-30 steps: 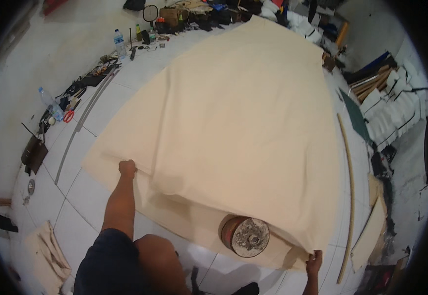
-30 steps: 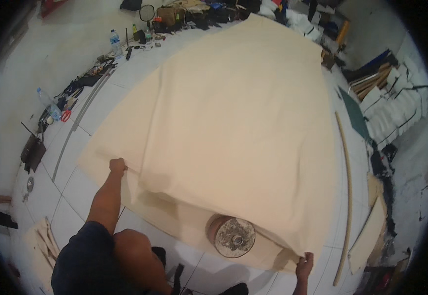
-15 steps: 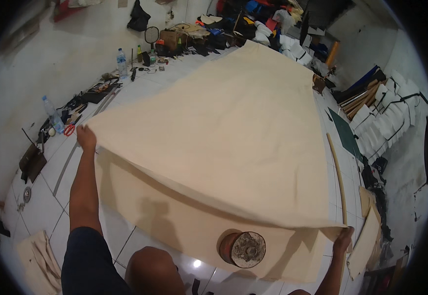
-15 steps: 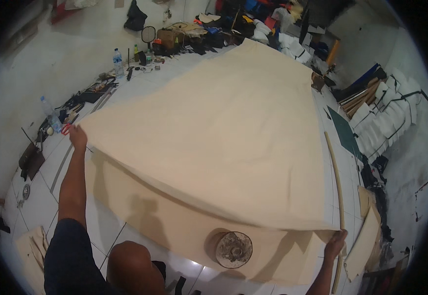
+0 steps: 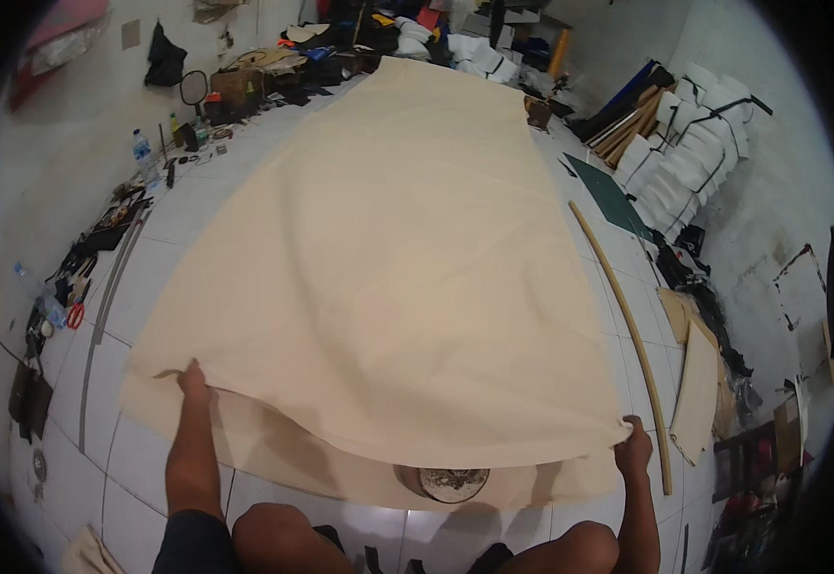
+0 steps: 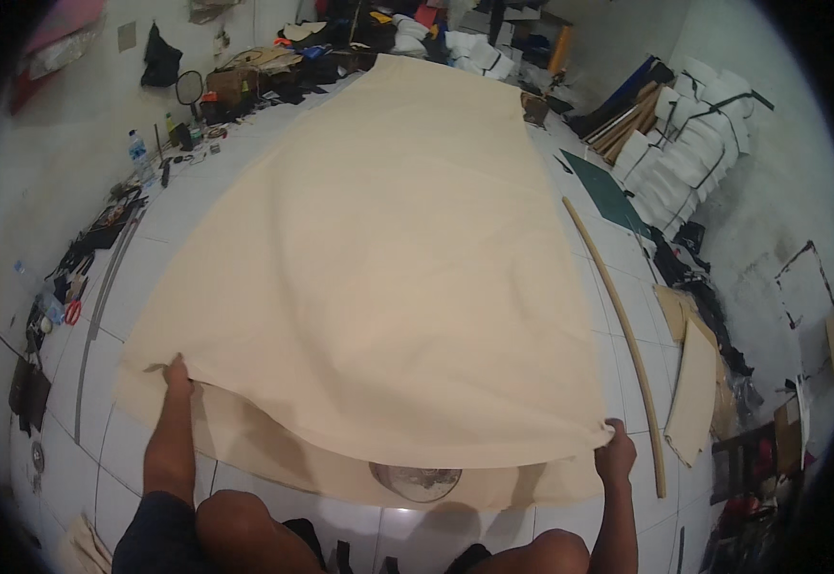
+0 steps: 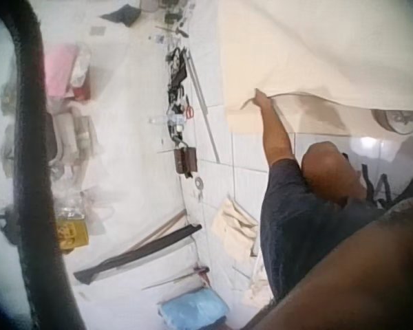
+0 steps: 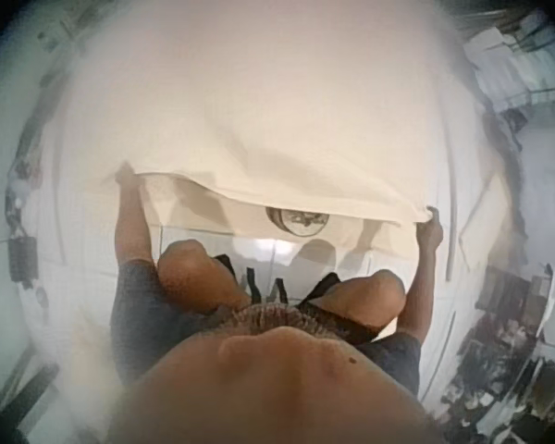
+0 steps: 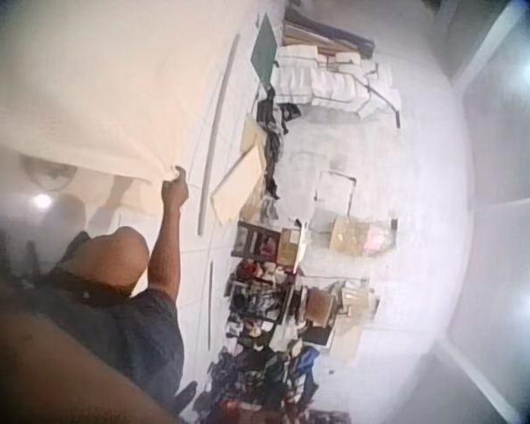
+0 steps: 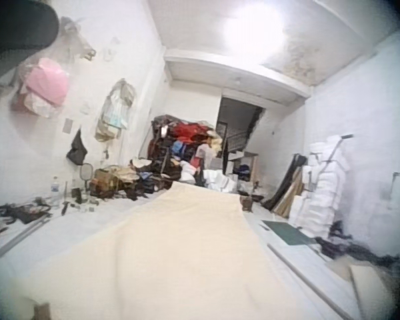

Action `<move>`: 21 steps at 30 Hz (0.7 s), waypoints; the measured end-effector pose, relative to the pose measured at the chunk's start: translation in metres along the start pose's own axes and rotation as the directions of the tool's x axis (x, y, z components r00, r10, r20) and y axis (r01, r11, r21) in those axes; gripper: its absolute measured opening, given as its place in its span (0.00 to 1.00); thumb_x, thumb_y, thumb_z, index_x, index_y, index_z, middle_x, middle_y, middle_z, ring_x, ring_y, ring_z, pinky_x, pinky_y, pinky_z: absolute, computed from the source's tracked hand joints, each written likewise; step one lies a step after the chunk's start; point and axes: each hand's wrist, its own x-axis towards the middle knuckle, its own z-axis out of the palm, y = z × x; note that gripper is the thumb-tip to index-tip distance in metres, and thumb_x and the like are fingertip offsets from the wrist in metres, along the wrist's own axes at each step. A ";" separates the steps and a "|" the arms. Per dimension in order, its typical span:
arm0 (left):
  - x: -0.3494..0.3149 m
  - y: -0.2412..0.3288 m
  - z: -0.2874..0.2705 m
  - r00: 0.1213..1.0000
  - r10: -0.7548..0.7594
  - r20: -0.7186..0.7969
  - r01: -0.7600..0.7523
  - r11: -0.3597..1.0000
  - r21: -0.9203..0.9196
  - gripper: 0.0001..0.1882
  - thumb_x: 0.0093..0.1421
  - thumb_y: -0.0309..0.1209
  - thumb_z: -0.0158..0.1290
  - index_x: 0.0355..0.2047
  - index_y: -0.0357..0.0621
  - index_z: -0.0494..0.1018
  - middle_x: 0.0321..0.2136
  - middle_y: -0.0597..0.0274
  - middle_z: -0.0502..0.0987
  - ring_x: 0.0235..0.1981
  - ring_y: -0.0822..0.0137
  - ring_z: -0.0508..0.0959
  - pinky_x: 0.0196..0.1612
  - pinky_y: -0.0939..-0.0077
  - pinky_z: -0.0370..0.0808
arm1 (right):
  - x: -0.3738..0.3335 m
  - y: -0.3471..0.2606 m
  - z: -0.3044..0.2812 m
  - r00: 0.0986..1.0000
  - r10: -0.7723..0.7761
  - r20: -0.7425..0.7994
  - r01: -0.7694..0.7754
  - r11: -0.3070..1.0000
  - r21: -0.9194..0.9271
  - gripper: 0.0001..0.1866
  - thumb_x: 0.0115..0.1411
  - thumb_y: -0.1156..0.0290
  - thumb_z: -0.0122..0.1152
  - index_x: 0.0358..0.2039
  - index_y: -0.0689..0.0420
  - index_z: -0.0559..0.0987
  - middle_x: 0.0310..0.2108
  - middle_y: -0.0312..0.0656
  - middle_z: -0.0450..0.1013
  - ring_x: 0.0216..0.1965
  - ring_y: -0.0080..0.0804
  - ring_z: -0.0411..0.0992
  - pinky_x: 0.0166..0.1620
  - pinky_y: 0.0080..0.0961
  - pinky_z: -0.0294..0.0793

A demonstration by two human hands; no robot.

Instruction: The person spreads a large piece of off-white fabric on a tiled floor, uses a wooden dowel to align and measure it, and then cuts the fabric with shears. The person repeats the measuring and cutting process on another section of the fabric.

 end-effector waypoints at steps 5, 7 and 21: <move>0.028 0.084 0.039 0.871 0.467 -0.153 -0.357 0.815 0.457 0.34 0.63 0.40 0.51 0.58 0.19 0.60 0.57 0.37 0.69 0.52 0.48 0.75 0.53 0.63 0.74 | -0.007 -0.022 0.026 0.967 -0.065 0.245 0.065 0.998 0.008 0.24 0.48 0.75 0.66 0.49 0.51 0.76 0.32 0.51 0.79 0.37 0.52 0.77 0.41 0.43 0.77; 0.037 0.131 0.025 0.851 0.517 -0.087 -0.429 0.783 0.451 0.33 0.64 0.41 0.51 0.57 0.20 0.62 0.55 0.36 0.71 0.52 0.48 0.75 0.54 0.62 0.73 | -0.020 -0.057 0.026 0.906 -0.278 0.320 0.274 0.960 0.060 0.20 0.50 0.72 0.65 0.46 0.53 0.77 0.33 0.50 0.79 0.36 0.52 0.78 0.41 0.43 0.77; 0.066 0.053 0.006 0.911 0.405 0.083 -0.405 0.834 0.374 0.26 0.65 0.34 0.49 0.56 0.24 0.63 0.50 0.42 0.74 0.47 0.52 0.77 0.50 0.63 0.74 | 0.129 -0.018 0.016 0.959 -0.086 0.269 0.174 0.931 -0.321 0.17 0.53 0.64 0.59 0.45 0.47 0.80 0.38 0.45 0.79 0.42 0.47 0.77 0.45 0.46 0.77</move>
